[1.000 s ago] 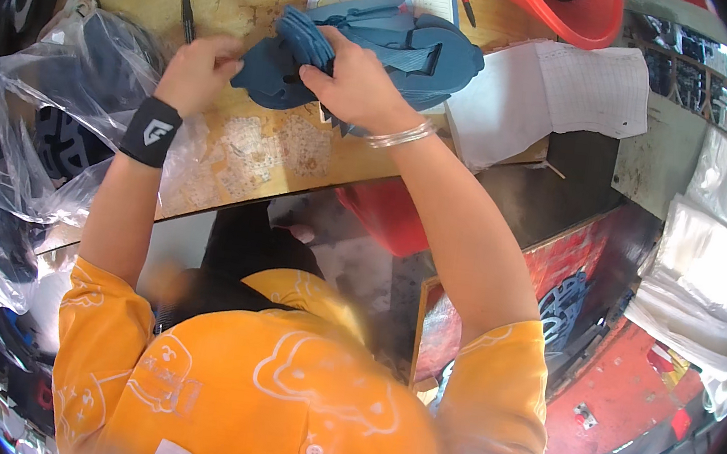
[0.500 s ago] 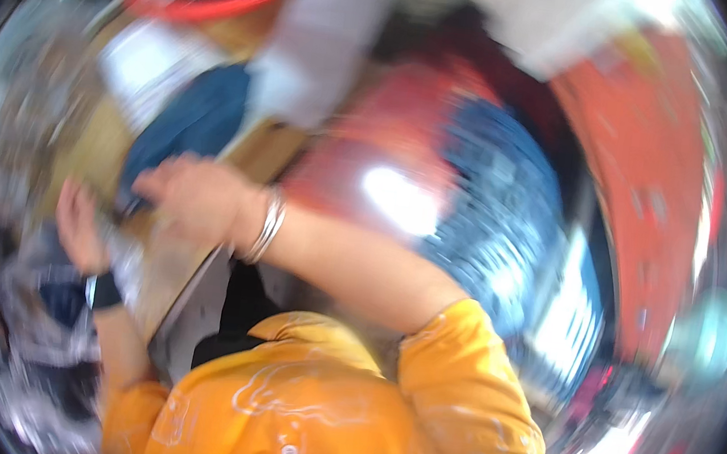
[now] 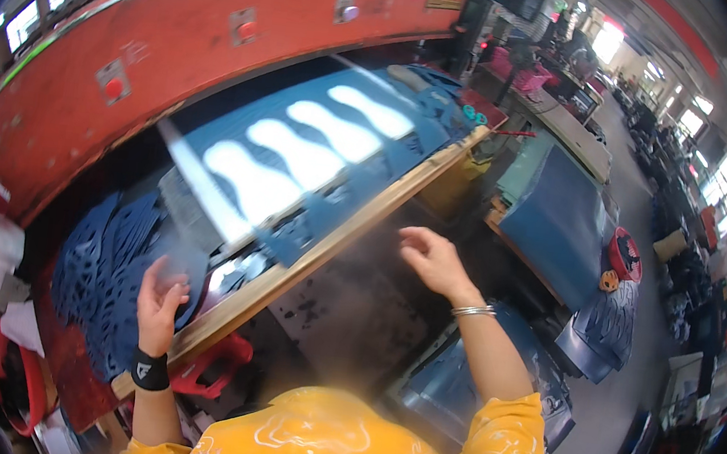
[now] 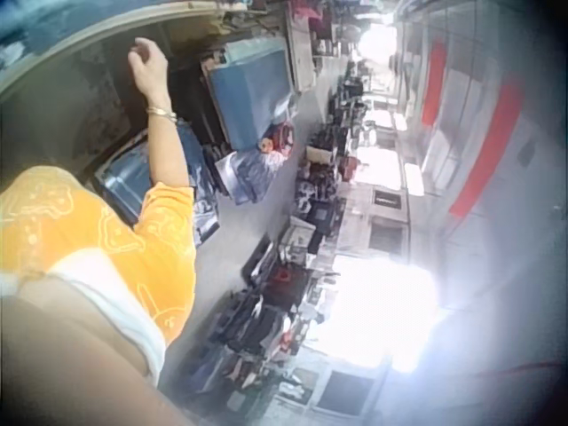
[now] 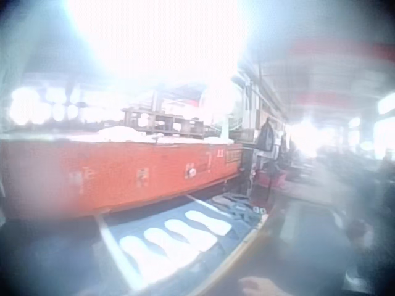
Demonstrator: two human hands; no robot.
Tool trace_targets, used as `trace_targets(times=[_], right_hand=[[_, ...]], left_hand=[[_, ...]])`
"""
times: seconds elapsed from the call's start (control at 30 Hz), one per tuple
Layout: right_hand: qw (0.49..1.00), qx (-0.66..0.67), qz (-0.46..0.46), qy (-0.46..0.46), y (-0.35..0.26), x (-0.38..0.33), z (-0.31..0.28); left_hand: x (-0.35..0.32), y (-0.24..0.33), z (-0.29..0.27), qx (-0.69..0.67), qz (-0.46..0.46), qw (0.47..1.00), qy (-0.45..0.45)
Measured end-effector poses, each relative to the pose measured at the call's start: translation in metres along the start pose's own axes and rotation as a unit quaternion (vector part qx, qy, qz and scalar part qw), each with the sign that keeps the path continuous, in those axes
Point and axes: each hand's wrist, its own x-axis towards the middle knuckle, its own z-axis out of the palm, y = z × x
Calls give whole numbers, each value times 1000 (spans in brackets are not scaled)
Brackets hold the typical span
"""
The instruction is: The person operates a hydraulic fabric cutting machine in a workshop. They place blue fabric sheets on the machine bed, align them with a shoe-shaped template, press a button to cut, and then remove the cut pieces. The cut fabric pieces are gathered and stacked on the side.
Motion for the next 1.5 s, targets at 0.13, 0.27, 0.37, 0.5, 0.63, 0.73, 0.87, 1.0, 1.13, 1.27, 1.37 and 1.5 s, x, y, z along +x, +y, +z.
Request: trace_targets(times=[0.13, 0.27, 0.37, 0.5, 0.63, 0.73, 0.87, 1.0, 1.13, 1.27, 1.37, 1.5], right_hand=[[996, -4, -17, 90, 57, 73, -71], [989, -67, -41, 125, 101, 191, -96], [974, -140, -73, 162, 124, 267, -92], [962, -259, -15, 82, 130, 327, -91], [953, -296, 24, 67, 118, 359, -102], [942, -332, 51, 2, 115, 372, -111], [959, -283, 5, -8, 118, 377, -128], [976, -202, -47, -64, 127, 348, -174], [975, -107, -91, -170, 160, 292, -239], [975, -153, -4, -162, 195, 326, -264], [949, -189, -253, -18, 196, 387, -231], [932, -293, -205, -58, 186, 438, -176]], left_hand=[[65, -16, 69, 139, -98, 982, -81], [80, -12, 110, 38, -55, 994, -91], [96, -5, 128, -106, -28, 994, 17], [150, -23, 140, -120, -26, 977, 174], [209, -60, 109, -56, -40, 959, 275], [241, -85, 80, 146, -50, 941, 301], [248, -83, 73, 254, -83, 902, 339], [201, -41, 87, 239, -11, 928, 287], [103, -21, 120, 229, -125, 928, 267], [83, -3, 196, 495, -75, 788, 357], [121, 25, 296, 237, -51, 947, 212], [153, 19, 442, -26, -230, 897, -376]])
